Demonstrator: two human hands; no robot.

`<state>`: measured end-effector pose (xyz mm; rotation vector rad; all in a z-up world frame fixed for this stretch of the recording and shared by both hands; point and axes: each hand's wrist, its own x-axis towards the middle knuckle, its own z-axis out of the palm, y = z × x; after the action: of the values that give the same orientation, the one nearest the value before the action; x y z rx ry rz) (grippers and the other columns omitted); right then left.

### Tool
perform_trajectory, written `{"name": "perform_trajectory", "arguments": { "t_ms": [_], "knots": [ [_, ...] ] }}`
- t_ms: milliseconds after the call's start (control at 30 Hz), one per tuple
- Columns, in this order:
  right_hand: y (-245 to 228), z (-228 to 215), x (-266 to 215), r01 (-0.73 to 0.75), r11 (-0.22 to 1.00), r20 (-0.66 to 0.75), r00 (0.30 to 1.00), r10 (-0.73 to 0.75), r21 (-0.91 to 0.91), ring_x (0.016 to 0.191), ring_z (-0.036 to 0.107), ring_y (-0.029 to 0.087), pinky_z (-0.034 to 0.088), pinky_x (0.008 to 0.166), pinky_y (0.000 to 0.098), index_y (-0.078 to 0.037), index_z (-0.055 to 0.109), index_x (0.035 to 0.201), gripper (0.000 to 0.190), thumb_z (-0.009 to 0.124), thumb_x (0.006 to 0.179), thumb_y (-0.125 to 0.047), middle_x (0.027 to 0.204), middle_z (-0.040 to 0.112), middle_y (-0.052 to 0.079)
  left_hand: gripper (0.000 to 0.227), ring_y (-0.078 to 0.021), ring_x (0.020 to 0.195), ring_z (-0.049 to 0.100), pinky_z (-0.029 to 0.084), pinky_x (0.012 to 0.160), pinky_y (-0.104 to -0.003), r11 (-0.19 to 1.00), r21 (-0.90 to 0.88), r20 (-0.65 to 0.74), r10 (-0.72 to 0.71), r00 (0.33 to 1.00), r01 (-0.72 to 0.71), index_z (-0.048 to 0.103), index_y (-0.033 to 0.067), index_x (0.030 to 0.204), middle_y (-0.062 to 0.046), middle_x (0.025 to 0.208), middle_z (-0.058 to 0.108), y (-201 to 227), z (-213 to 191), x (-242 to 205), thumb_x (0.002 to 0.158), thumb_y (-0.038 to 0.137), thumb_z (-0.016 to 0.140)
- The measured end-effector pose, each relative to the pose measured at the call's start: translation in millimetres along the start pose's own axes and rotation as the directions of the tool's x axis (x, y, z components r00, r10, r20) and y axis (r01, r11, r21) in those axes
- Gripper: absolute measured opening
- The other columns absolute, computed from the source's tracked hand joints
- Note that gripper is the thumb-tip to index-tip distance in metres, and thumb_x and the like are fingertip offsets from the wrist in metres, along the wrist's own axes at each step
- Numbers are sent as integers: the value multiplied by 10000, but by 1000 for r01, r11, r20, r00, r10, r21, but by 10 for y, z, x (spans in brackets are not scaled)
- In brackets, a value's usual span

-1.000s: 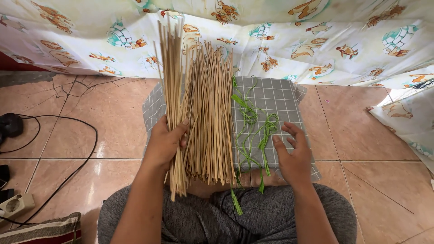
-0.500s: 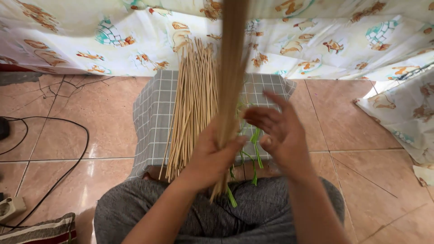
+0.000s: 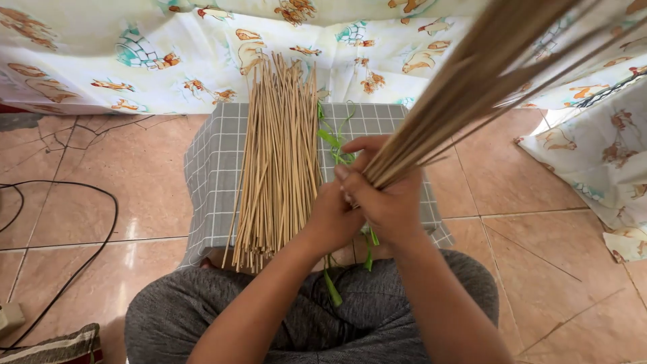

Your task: Gathering thin bamboo sticks into uniform bundles and securing them with green plastic ties.

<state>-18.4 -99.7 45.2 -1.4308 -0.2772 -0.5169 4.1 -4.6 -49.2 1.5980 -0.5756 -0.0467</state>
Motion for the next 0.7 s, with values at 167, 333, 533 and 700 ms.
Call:
{"name": "perform_trajectory", "arguments": {
  "t_ms": [167, 333, 533, 700],
  "knots": [
    [380, -40, -83, -123, 992, -45, 992, 122, -10, 489, 659, 170, 529, 426, 280, 94, 674, 1008, 206, 780, 851, 13, 582, 646, 149, 258, -168, 438, 424, 404, 514, -298, 998, 10, 15, -59, 998, 59, 592, -36, 612, -137, 447, 513, 66, -81, 80, 845, 65, 637],
    [208, -33, -14, -103, 992, -77, 992, 97, -69, 504, 682, 173, 537, 429, 273, 81, 683, 979, 188, 798, 852, 4, 568, 639, 136, 337, -98, 447, 446, 396, 509, -252, 996, -90, 7, -11, 1000, 12, 584, -10, 562, -115, 421, 507, 228, -56, 136, 879, 72, 663],
    [424, -32, -62, -136, 990, -82, 988, 134, -30, 501, 597, 101, 508, 469, 272, 55, 676, 1062, 278, 822, 831, 4, 619, 669, 120, 385, -126, 454, 402, 377, 510, -278, 999, -21, 25, -36, 999, 36, 484, -7, 528, -108, 411, 417, 273, -68, 99, 865, 73, 651],
    [137, 5, 116, -129, 986, -112, 987, 118, -105, 451, 594, 107, 497, 430, 233, 53, 672, 1042, 202, 771, 910, -64, 552, 599, 75, 424, -131, 514, 397, 358, 539, -327, 998, -25, 19, -52, 998, 53, 415, 27, 541, -135, 438, 392, 328, -54, 184, 862, 126, 674]
  ]
}}
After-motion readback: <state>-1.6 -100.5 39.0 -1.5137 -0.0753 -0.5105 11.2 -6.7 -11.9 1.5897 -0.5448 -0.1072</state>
